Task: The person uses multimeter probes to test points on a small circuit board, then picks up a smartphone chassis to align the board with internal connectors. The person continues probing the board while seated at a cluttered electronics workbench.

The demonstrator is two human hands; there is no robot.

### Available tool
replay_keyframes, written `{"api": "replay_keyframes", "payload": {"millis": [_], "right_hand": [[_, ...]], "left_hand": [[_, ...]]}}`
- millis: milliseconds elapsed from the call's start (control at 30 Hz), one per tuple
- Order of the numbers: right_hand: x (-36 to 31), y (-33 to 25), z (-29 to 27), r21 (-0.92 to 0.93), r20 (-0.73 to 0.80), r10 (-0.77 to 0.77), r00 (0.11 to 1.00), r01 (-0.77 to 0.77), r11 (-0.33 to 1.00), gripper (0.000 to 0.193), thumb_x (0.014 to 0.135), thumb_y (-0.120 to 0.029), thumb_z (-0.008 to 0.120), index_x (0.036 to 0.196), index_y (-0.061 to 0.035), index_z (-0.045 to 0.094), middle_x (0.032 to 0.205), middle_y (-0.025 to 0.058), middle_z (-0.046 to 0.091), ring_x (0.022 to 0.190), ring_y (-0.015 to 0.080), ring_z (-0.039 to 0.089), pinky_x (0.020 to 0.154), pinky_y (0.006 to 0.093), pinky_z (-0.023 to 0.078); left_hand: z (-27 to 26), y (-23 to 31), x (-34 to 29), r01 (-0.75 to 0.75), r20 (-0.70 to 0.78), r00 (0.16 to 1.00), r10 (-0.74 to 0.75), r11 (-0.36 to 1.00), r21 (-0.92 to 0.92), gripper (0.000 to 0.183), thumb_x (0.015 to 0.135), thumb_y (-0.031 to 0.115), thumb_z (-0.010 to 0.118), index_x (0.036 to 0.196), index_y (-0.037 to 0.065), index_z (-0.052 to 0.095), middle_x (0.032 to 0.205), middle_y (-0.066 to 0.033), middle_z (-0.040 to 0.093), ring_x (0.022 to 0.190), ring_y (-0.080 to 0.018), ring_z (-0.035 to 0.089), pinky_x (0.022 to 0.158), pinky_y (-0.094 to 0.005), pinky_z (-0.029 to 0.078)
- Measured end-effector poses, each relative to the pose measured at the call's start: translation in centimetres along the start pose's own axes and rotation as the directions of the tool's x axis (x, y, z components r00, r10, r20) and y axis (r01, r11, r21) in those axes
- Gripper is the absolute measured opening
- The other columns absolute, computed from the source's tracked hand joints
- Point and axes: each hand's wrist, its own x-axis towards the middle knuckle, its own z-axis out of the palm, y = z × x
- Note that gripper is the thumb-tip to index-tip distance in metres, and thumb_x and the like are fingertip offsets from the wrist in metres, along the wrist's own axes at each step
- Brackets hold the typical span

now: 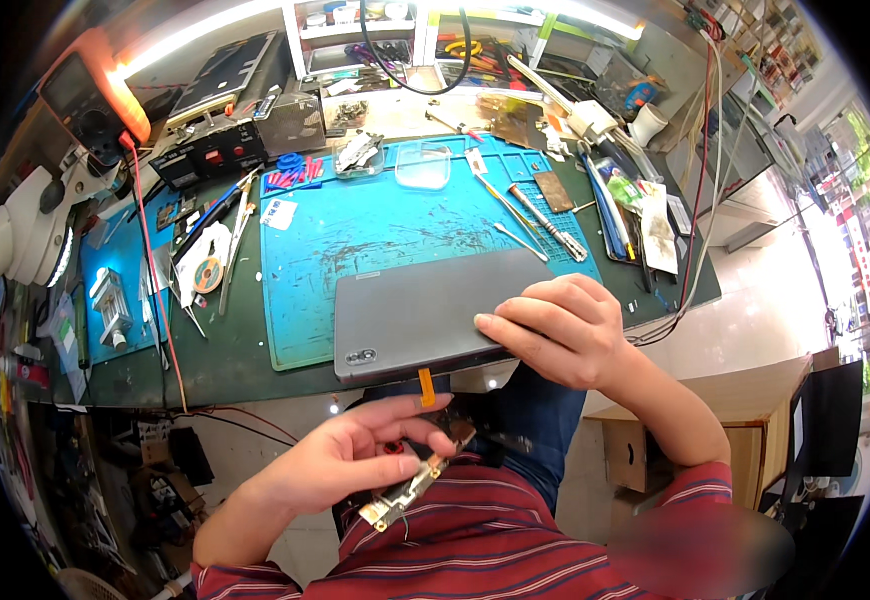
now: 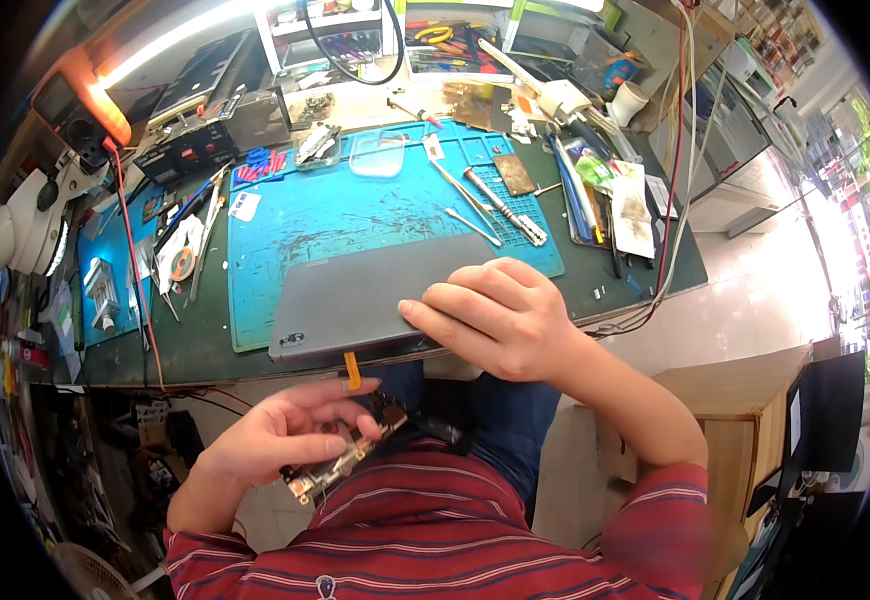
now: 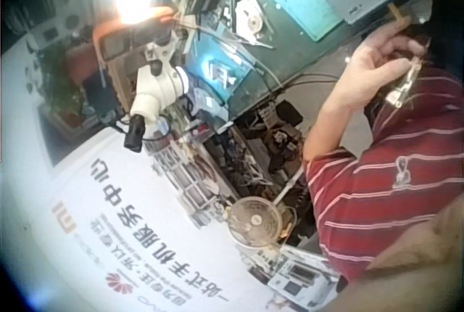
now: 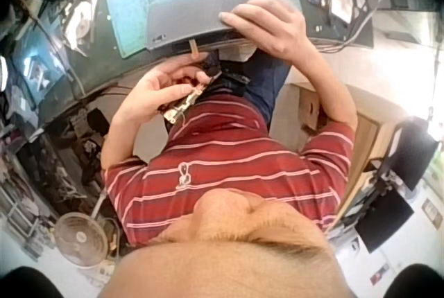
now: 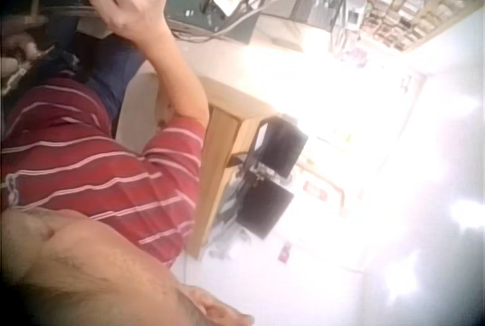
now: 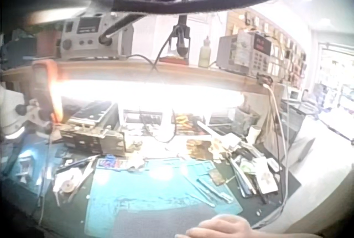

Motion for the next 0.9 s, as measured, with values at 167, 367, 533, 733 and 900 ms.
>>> {"api": "replay_keyframes", "payload": {"millis": [167,367,533,733,900], "right_hand": [[-1.9,-0.8,1.0,0.076,0.051,0.036,0.998,-0.04,0.996,0.04,0.064,-0.011,0.075,0.104,-0.0114,0.075,0.098,-0.0011,0.066,0.082,0.0155,0.063,0.067,0.0282,0.05],[-1.9,-0.6,1.1,0.23,0.313,0.165,0.935,-0.243,0.942,0.062,0.07,-0.031,0.081,0.128,-0.0164,0.063,0.129,0.0103,0.055,0.122,0.0311,0.052,0.102,0.0515,0.043],[-0.1,1.1,1.0,0.177,0.625,0.235,0.744,-0.429,0.886,0.106,0.061,-0.053,0.086,0.151,-0.0225,0.04,0.153,0.0276,0.03,0.146,0.049,0.021,0.114,0.0691,0.019],[1.9,2.4,0.9,0.143,0.674,0.206,0.709,-0.399,0.906,0.11,0.058,-0.055,0.087,0.151,-0.0203,0.039,0.143,0.0296,0.037,0.135,0.0503,0.034,0.114,0.0638,0.022],[1.9,3.5,1.1,0.19,0.636,0.246,0.731,-0.458,0.869,0.106,0.058,-0.052,0.088,0.149,-0.0196,0.044,0.142,0.027,0.038,0.13,0.0476,0.038,0.112,0.0558,0.031]], "left_hand": [[-1.1,-2.0,0.6,0.01,0.037,0.999,-0.011,1.0,0.014,0.062,0.096,-0.003,0.058,0.153,0.003,0.036,0.126,-0.0143,0.062,0.113,-0.0131,0.056,0.096,-0.0257,0.045],[-2.6,-4.5,1.5,-0.063,-0.026,0.997,0.066,0.991,0.115,0.056,0.099,0.0,0.054,0.152,0.001,0.034,0.127,-0.0106,0.06,0.113,-0.0111,0.056,0.095,-0.026,0.048],[-2.8,-4.6,1.6,-0.067,-0.06,0.995,0.077,0.986,0.15,0.055,0.1,0.001,0.054,0.151,0.002,0.035,0.126,-0.0111,0.061,0.113,-0.0117,0.056,0.095,-0.0275,0.047],[-2.8,-4.3,1.5,-0.102,-0.067,0.991,0.112,0.984,0.145,0.055,0.1,0.002,0.054,0.152,0.003,0.036,0.128,-0.0112,0.06,0.115,-0.0129,0.056,0.097,-0.0282,0.047],[-1.5,-2.4,0.9,-0.129,-0.098,0.986,0.134,0.99,0.053,0.061,0.099,0.0,0.054,0.155,0.004,0.028,0.13,-0.0152,0.058,0.111,-0.0143,0.059,0.093,-0.0272,0.05]]}}
